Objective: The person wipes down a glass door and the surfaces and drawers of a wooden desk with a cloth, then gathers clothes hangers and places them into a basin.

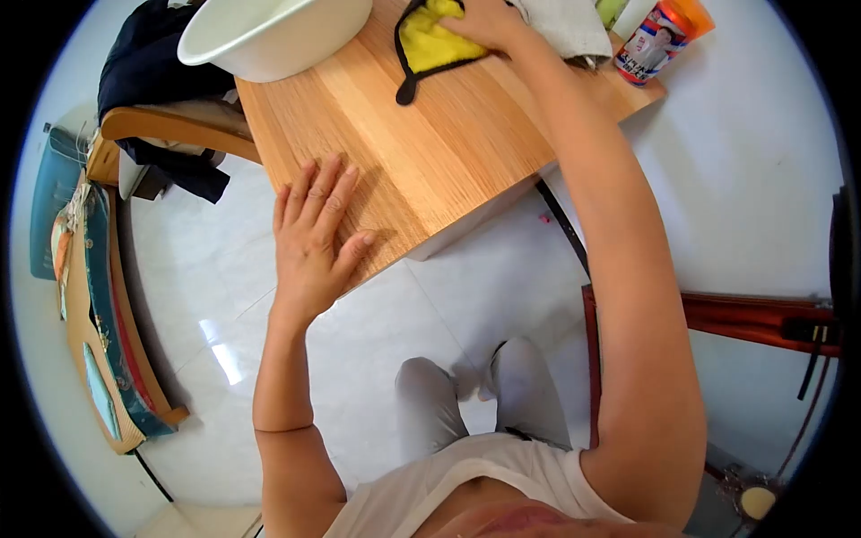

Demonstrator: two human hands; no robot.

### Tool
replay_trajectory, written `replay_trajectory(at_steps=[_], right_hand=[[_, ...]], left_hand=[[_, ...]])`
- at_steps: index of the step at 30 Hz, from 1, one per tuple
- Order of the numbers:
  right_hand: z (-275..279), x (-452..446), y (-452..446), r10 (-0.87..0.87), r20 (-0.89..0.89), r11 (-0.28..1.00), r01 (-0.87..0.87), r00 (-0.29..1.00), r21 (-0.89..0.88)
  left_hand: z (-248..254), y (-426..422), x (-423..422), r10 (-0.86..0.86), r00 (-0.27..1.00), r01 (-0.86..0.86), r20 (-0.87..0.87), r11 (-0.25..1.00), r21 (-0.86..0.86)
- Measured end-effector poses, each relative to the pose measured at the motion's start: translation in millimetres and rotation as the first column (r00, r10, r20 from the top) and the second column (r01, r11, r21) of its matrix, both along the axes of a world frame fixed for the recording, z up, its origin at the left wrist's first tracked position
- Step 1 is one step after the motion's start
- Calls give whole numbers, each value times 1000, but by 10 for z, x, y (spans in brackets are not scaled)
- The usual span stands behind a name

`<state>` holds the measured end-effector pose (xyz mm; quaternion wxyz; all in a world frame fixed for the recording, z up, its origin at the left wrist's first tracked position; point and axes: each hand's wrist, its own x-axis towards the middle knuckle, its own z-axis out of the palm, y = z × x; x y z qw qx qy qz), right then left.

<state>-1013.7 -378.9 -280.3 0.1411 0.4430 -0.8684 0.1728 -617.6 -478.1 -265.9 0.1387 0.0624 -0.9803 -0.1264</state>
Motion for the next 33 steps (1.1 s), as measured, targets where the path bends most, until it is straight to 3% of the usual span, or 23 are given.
replay_trajectory(at_steps=[3, 6, 8, 12, 14, 17, 21, 22, 24, 27, 30, 33], right_hand=[[93, 499, 150, 31, 87, 982, -47, 996, 185], [217, 1242, 278, 80, 166, 963, -120, 983, 241], [311, 1819, 302, 116, 175, 942, -164, 978, 292], [537, 2762, 207, 292, 306, 906, -364, 906, 214], [565, 3097, 78, 244, 329, 903, -338, 912, 267], [604, 3316, 25, 225, 370, 903, -336, 901, 269], [556, 3640, 246, 192, 372, 885, -324, 908, 334], [551, 3686, 315, 184, 366, 871, -324, 912, 370], [545, 3799, 462, 176, 347, 878, -306, 921, 367], [575, 3824, 339, 124, 348, 900, -253, 929, 355], [622, 3739, 45, 72, 337, 899, -207, 939, 385], [591, 3526, -343, 41, 362, 905, -187, 931, 381]], left_hand=[[35, -11, 16, -4, 999, 4, 42, 1000, 0], [-85, -57, 25, 20, 983, 7, -183, 990, 142], [-245, -87, 62, 114, 960, -78, -255, 986, 148], [-233, 13, 229, 302, 895, -202, -330, 931, 304], [-189, 162, 507, 487, 834, -302, -258, 796, 525], [-16, 360, 1197, 539, 834, -413, -117, 751, 516], [174, 451, 2493, 392, 898, -435, 199, 722, 538], [105, 429, 2859, 391, 884, -467, 256, 725, 506], [364, 400, 3405, 465, 767, -641, 443, 596, 484], [303, 317, 4131, 628, 586, -808, 511, 496, 318], [300, 271, 4360, 693, 441, -898, 571, 350, 267], [155, 188, 4168, 673, 501, -864, 544, 347, 366]])
